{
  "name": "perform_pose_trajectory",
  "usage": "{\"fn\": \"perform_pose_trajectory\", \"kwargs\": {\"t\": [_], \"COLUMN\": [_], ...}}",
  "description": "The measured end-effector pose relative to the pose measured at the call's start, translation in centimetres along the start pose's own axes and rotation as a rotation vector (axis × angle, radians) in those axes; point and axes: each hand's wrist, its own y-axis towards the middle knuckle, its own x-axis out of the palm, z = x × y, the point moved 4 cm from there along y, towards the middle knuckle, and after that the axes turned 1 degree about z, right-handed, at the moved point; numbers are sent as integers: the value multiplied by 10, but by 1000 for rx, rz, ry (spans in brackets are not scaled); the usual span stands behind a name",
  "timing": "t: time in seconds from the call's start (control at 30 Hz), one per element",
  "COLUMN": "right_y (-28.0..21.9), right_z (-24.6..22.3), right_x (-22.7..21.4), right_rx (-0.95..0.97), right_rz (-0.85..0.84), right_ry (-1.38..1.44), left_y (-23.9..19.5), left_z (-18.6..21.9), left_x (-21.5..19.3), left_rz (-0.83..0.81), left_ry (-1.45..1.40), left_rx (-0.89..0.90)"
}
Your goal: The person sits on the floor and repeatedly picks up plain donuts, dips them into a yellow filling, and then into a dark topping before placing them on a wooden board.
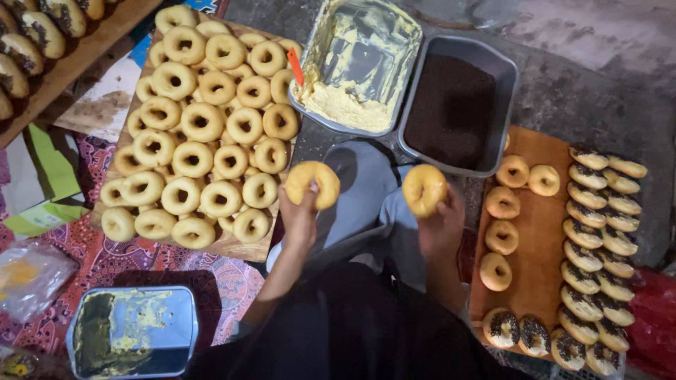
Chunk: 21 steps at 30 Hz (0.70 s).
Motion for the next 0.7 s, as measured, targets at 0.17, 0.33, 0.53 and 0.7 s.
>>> {"fn": "perform_pose_trajectory", "kwargs": {"t": [0.17, 0.33, 0.53, 0.7], "right_y": [-36, -21, -17, -24], "right_z": [32, 30, -23, -37], "right_x": [11, -26, -60, -50], "right_rx": [-194, -164, 50, 65], "right_rz": [-587, -214, 142, 170], "right_ry": [-1052, -1120, -228, -167], "left_y": [-45, -30, 159, 211], "left_z": [-54, -87, -111, -160], "left_x": [40, 46, 3, -8], "left_rz": [-219, -575, -242, -356], "left_ry": [-9, -47, 643, 620], "left_rx": [-236, -577, 177, -128]}}
